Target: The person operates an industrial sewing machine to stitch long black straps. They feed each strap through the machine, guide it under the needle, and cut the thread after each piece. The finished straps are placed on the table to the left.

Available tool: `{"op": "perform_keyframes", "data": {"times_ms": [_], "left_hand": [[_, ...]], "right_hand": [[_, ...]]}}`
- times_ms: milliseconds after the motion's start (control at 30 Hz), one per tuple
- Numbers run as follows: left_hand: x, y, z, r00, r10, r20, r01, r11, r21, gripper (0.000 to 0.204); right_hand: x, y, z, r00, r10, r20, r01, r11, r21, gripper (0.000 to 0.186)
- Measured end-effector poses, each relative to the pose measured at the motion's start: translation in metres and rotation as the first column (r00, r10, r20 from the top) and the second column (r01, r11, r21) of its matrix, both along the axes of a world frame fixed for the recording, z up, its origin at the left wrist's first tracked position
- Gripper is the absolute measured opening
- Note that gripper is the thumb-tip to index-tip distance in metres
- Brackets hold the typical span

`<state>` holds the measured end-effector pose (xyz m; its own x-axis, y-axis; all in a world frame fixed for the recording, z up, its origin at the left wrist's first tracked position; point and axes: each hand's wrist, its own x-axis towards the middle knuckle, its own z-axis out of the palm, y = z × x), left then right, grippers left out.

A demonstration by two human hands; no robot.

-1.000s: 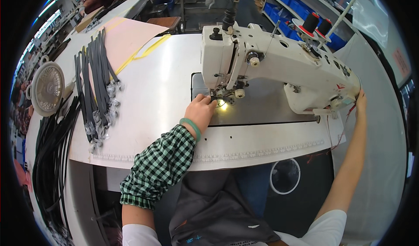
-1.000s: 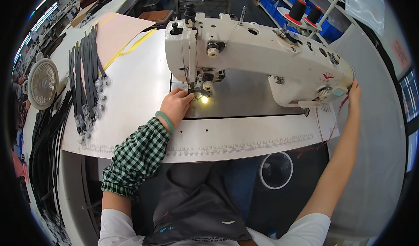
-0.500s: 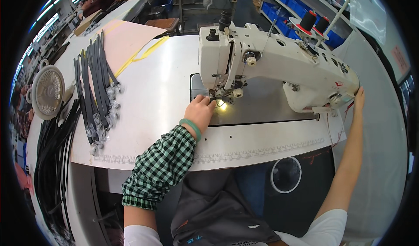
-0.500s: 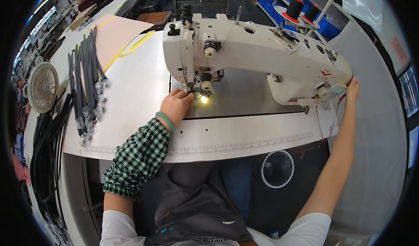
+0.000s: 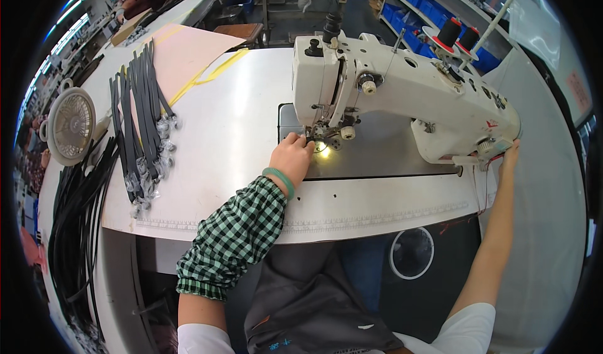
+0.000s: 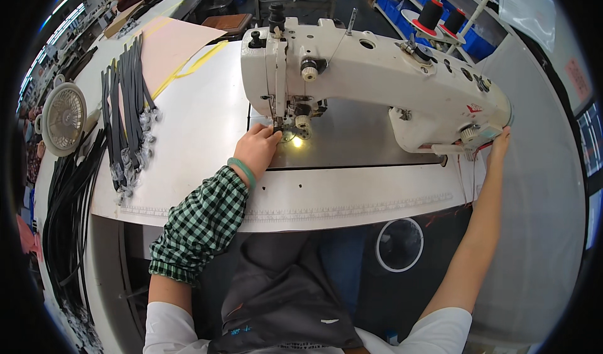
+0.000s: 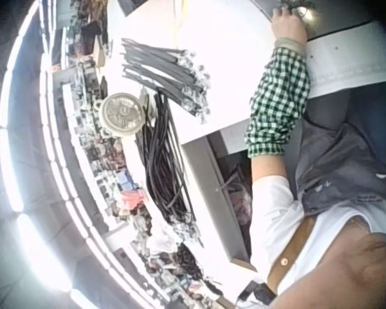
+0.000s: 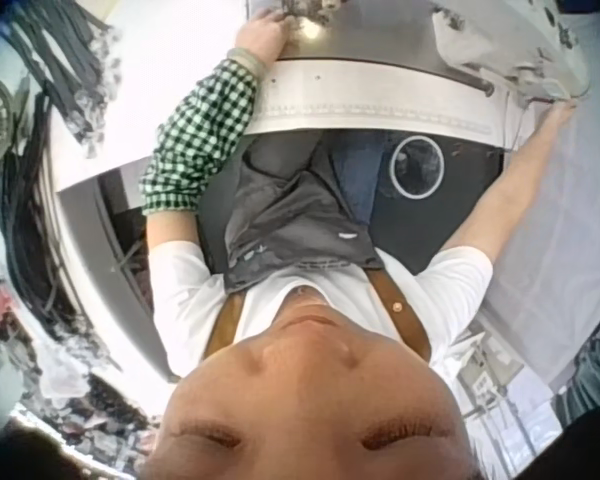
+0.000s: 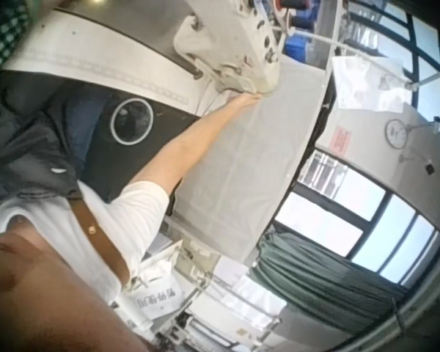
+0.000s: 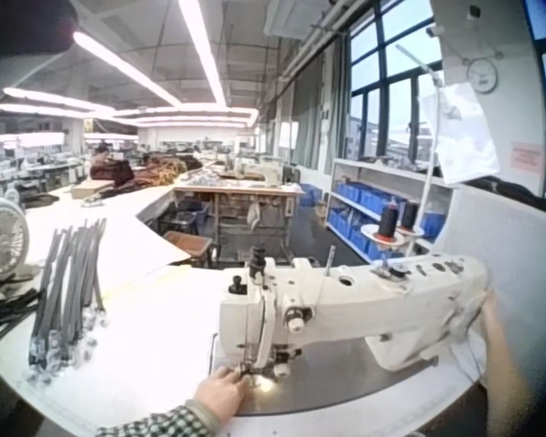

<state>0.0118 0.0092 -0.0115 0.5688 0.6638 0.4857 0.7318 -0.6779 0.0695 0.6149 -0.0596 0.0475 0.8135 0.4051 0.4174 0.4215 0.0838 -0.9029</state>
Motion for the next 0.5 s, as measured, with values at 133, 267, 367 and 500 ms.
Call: {"op": "perform_keyframes", "data": {"times_ms": [133,267,367,500], "left_hand": [[-0.001,-0.001,0.002,1.0,0.009,-0.01,-0.008,1.0,0.019,0.02],[-0.005,0.003,0.0,0.999,-0.018,-0.049,0.02,0.999,0.031,0.018],[0.003,0.007,0.001,0.996,-0.085,-0.04,0.085,0.996,-0.001,0.017],[-0.009,0.006,0.0,0.998,-0.048,-0.034,0.047,0.999,-0.019,0.017]], "right_hand": [[0.001,0.003,0.022,0.978,-0.111,0.179,0.125,0.99,-0.068,0.049],[0.001,0.005,0.046,0.974,-0.076,0.215,0.143,0.938,-0.317,0.048],[0.044,-0.018,0.045,0.971,-0.028,0.238,0.116,0.924,-0.364,0.046],[-0.003,-0.001,0.0,0.993,-0.028,0.116,0.047,0.986,-0.162,0.046]]}}
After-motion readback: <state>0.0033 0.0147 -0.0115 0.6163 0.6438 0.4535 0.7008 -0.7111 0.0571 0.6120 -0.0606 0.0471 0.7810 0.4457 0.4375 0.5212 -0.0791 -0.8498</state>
